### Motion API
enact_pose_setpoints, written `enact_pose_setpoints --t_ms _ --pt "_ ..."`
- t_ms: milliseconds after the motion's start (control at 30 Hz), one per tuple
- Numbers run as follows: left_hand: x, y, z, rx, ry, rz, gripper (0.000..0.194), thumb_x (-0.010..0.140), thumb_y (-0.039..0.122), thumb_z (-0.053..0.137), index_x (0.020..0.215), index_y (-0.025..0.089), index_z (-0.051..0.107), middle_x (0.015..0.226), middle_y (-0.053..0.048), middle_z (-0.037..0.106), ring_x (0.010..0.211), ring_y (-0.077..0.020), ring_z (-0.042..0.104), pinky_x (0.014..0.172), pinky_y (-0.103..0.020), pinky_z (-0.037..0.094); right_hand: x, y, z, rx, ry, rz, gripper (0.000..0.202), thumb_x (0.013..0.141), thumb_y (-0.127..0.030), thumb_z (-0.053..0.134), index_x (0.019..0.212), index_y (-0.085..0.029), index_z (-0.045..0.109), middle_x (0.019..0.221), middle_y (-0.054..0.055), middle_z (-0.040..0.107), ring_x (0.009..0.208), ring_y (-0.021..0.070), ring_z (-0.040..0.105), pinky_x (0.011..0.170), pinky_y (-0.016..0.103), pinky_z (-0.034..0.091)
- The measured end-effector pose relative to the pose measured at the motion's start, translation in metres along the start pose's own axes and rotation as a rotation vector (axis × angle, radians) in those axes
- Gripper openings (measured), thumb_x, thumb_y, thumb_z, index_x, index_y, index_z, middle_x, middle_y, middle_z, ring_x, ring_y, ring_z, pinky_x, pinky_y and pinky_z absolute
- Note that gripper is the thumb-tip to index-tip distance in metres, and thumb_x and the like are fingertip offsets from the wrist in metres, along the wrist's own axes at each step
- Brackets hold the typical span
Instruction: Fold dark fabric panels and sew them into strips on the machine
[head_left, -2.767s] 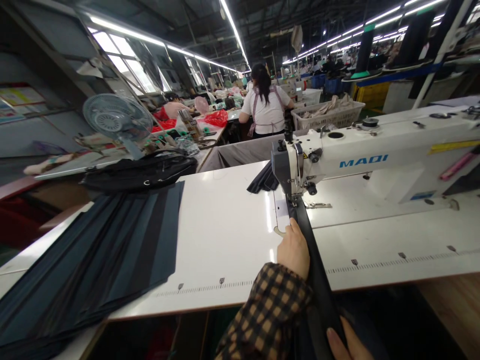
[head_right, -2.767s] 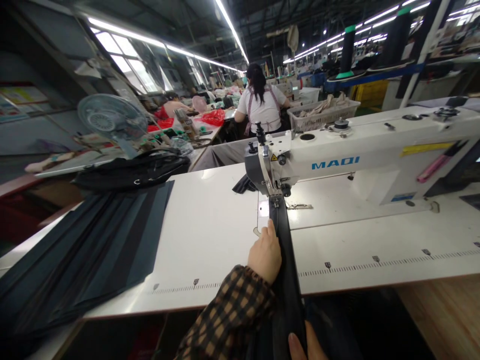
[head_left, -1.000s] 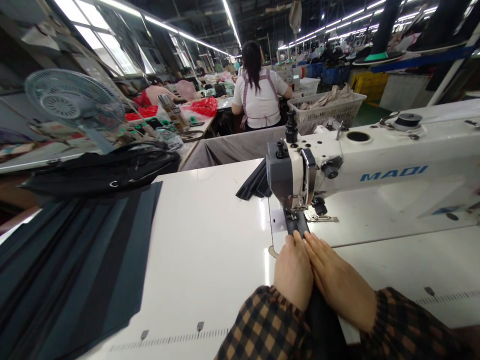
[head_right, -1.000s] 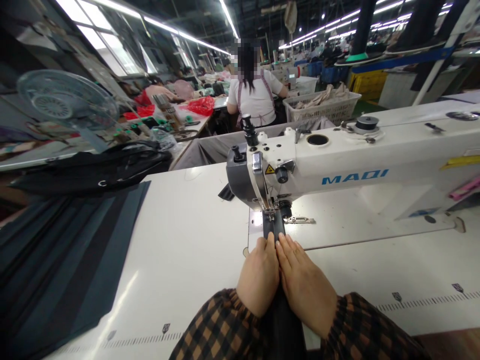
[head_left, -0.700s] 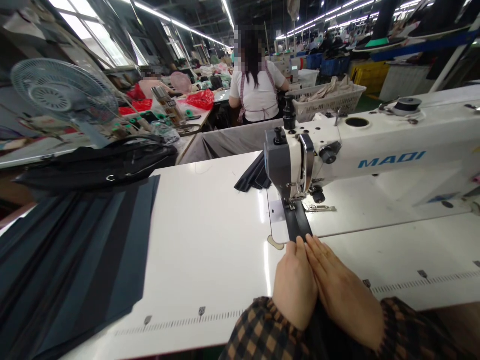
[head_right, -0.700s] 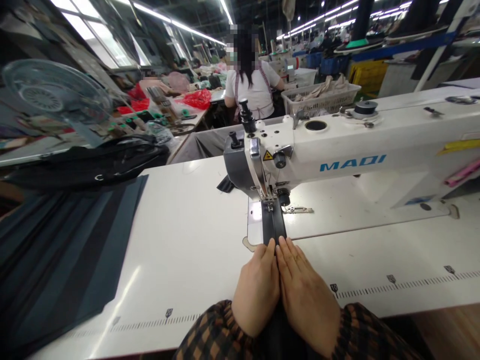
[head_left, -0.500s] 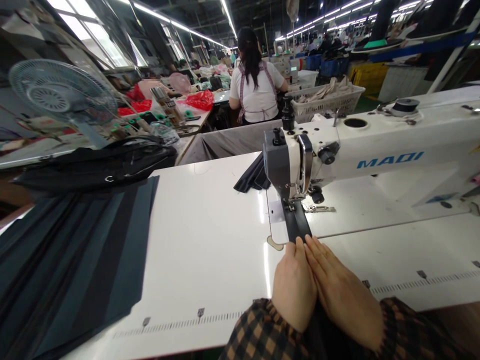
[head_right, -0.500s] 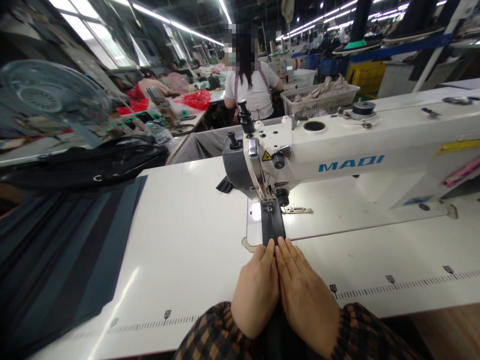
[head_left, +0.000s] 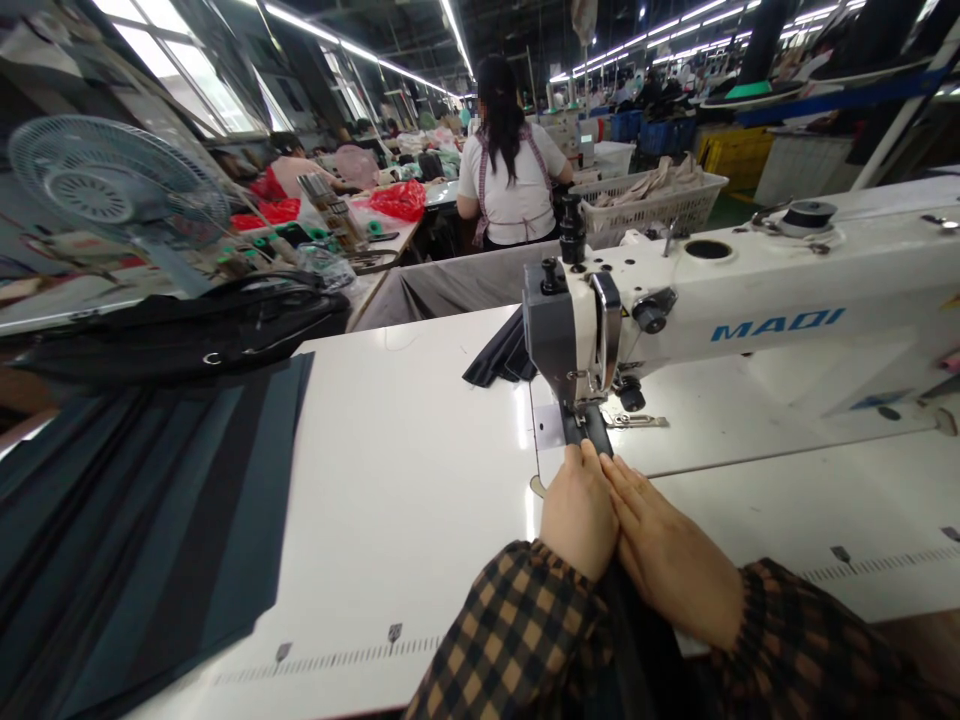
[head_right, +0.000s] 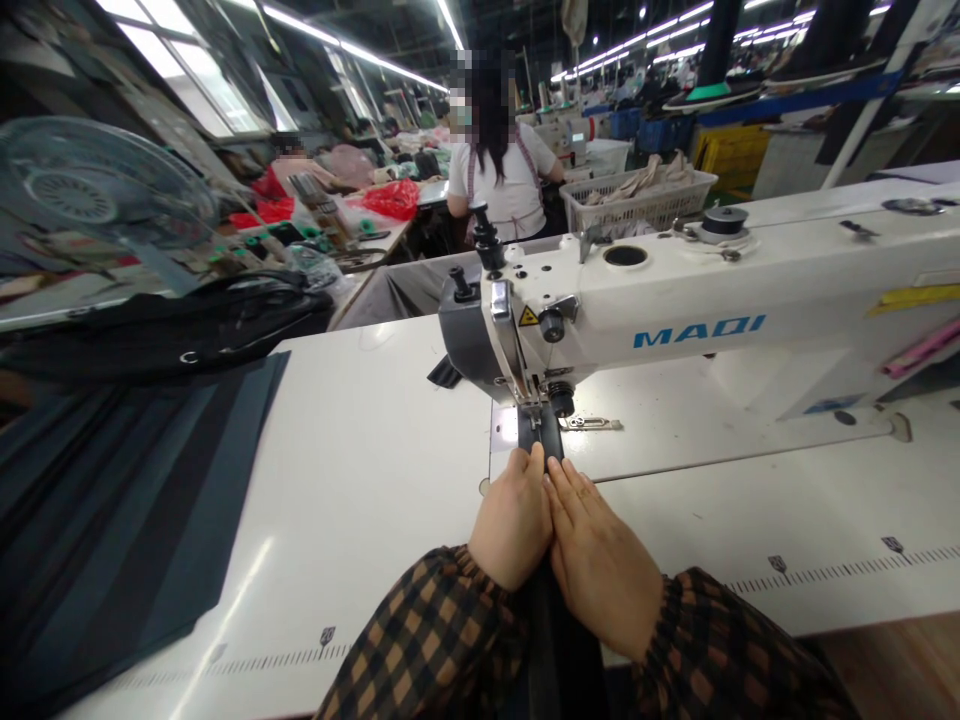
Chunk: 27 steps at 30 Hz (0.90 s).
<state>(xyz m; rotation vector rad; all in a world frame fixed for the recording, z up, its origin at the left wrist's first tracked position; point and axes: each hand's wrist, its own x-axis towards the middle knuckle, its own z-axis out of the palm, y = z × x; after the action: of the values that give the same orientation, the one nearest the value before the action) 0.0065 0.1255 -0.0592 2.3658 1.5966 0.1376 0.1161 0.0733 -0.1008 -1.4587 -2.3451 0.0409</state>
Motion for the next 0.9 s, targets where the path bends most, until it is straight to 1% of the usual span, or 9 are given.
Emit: enact_pose_setpoints --t_ms 100,200,267,400,467,533,733,833,900 --pt "0.009 -0.001 -0.005 0.003 -0.003 -0.007 0.042 0.080 0.009 0.035 0.122 0.003 0.035 0.100 -0.014 0.051 0.083 -0.0194 0.058 0.072 -0.029 0.046 0.003 0.001 0.003 -0.024 -0.014 -0.006 0.053 0.079 -0.010 0.036 0.131 -0.002 0.029 0.138 0.017 0.027 0.128 0.0254 0.018 0.102 0.042 0.031" --pt "-0.003 0.001 -0.004 0.017 -0.013 -0.007 0.044 0.080 0.007 0.034 0.123 0.002 0.034 0.101 -0.015 0.052 0.083 -0.0202 0.059 0.071 -0.030 0.047 -0.001 -0.005 0.005 -0.052 -0.014 0.024 0.054 0.079 -0.010 0.035 0.132 -0.004 0.027 0.138 0.016 0.026 0.128 0.0252 0.018 0.101 0.042 0.032" --pt "-0.028 0.004 0.002 0.029 -0.046 -0.033 0.047 0.080 0.005 0.030 0.126 0.003 0.031 0.103 -0.015 0.052 0.079 -0.0200 0.060 0.066 -0.029 0.048 -0.008 -0.012 0.005 -0.072 -0.007 0.044 0.053 0.080 -0.010 0.034 0.132 -0.004 0.027 0.139 0.015 0.026 0.128 0.0247 0.018 0.101 0.041 0.034" --pt "-0.093 0.009 0.021 -0.012 -0.121 -0.129 0.054 0.080 0.006 0.029 0.133 0.011 0.024 0.110 -0.015 0.052 0.066 -0.0164 0.063 0.055 -0.025 0.047 -0.021 -0.022 0.005 -0.106 0.017 0.053 0.048 0.084 -0.016 0.034 0.130 -0.003 0.032 0.138 0.017 0.025 0.128 0.0264 0.017 0.099 0.041 0.036" --pt "-0.110 0.011 0.024 -0.039 -0.159 -0.137 0.056 0.079 0.006 0.031 0.134 0.013 0.023 0.110 -0.014 0.053 0.064 -0.0156 0.063 0.055 -0.023 0.046 -0.024 -0.023 0.005 -0.113 0.017 0.049 0.047 0.085 -0.018 0.035 0.129 -0.001 0.033 0.138 0.019 0.024 0.128 0.0271 0.017 0.099 0.041 0.036" --pt "-0.105 0.011 0.019 -0.039 -0.164 -0.135 0.055 0.079 0.009 0.031 0.134 0.012 0.023 0.110 -0.014 0.053 0.069 -0.0177 0.063 0.058 -0.025 0.047 -0.024 -0.022 0.005 -0.100 0.021 0.044 0.047 0.085 -0.018 0.035 0.129 -0.001 0.033 0.138 0.018 0.025 0.128 0.0271 0.017 0.099 0.042 0.036" --pt "-0.043 0.008 -0.002 -0.080 -0.022 -0.119 0.045 0.082 0.011 0.029 0.126 0.004 0.035 0.105 -0.016 0.055 0.079 -0.0229 0.061 0.068 -0.034 0.049 -0.025 -0.024 0.002 -0.031 0.050 0.082 0.051 0.081 -0.012 0.034 0.132 -0.007 0.030 0.137 0.014 0.029 0.128 0.0236 0.021 0.099 0.041 0.037" --pt "-0.033 0.000 -0.005 -0.219 0.030 -0.048 0.039 0.085 0.013 0.030 0.120 0.006 0.044 0.099 -0.012 0.058 0.086 -0.0199 0.059 0.077 -0.031 0.046 -0.025 -0.028 0.000 -0.040 0.053 0.086 0.050 0.081 -0.012 0.034 0.131 -0.007 0.032 0.138 0.014 0.028 0.128 0.0239 0.020 0.099 0.041 0.037" --pt "-0.030 -0.010 -0.009 -0.283 -0.024 0.054 0.035 0.088 0.018 0.027 0.109 0.010 0.054 0.086 -0.008 0.061 0.079 -0.0157 0.059 0.075 -0.027 0.046 -0.024 -0.030 -0.002 -0.065 0.035 0.087 0.048 0.083 -0.015 0.035 0.130 -0.006 0.033 0.137 0.014 0.029 0.127 0.0248 0.022 0.098 0.041 0.038"
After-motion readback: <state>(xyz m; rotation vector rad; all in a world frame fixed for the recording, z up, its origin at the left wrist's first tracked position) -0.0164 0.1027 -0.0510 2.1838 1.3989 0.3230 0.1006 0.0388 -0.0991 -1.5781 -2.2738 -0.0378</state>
